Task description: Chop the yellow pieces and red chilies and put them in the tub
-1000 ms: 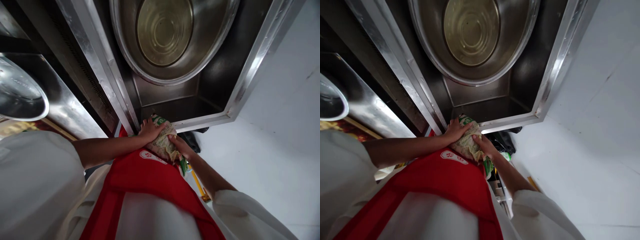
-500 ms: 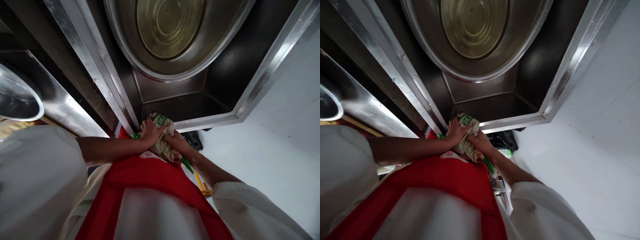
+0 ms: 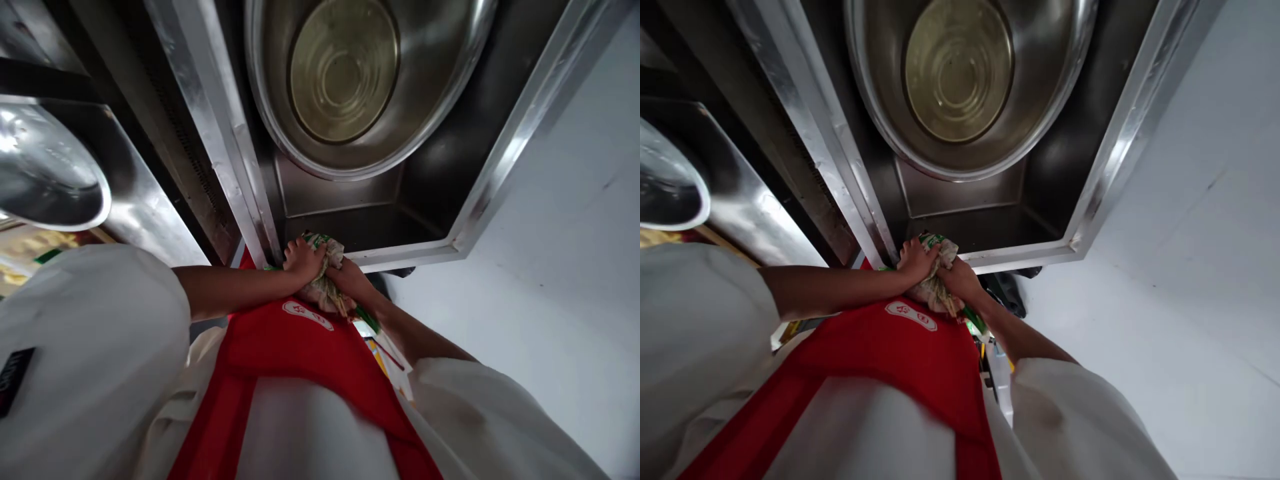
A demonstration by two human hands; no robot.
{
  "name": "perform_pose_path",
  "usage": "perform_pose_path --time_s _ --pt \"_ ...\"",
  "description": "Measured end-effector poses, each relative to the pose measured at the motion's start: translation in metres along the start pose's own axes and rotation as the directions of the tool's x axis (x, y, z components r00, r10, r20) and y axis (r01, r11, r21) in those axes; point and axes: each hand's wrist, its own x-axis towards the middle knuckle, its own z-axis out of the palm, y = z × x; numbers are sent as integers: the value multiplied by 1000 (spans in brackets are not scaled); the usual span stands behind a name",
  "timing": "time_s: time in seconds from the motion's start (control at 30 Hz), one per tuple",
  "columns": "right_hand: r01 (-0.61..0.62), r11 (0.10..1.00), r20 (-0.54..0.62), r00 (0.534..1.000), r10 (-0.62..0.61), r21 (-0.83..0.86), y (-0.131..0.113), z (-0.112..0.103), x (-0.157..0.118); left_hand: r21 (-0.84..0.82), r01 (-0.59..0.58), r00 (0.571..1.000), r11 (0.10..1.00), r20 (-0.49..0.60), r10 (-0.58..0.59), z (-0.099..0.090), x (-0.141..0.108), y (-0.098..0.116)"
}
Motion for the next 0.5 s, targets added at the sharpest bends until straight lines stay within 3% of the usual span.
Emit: perform_pose_path --time_s 0.13,0.27,0.4,0.5 --pt "35 998 -4 999 -35 54 1 -13 -5 -120 -3 1000 993 19 5 -11 -2 4" --pt "188 934 -106 981 -163 305 27 -25 -27 -366 -256 967 895 -99 236 -44 -32 -3" --pt "399 732 -261 917 -303 552 72 -38 -47 -547 -534 828 645 -186 528 -96 -85 -18" --pt "593 548 -422 805 -418 590 87 -46 -46 -451 -690 693 566 -189 695 -133 -125 -24"
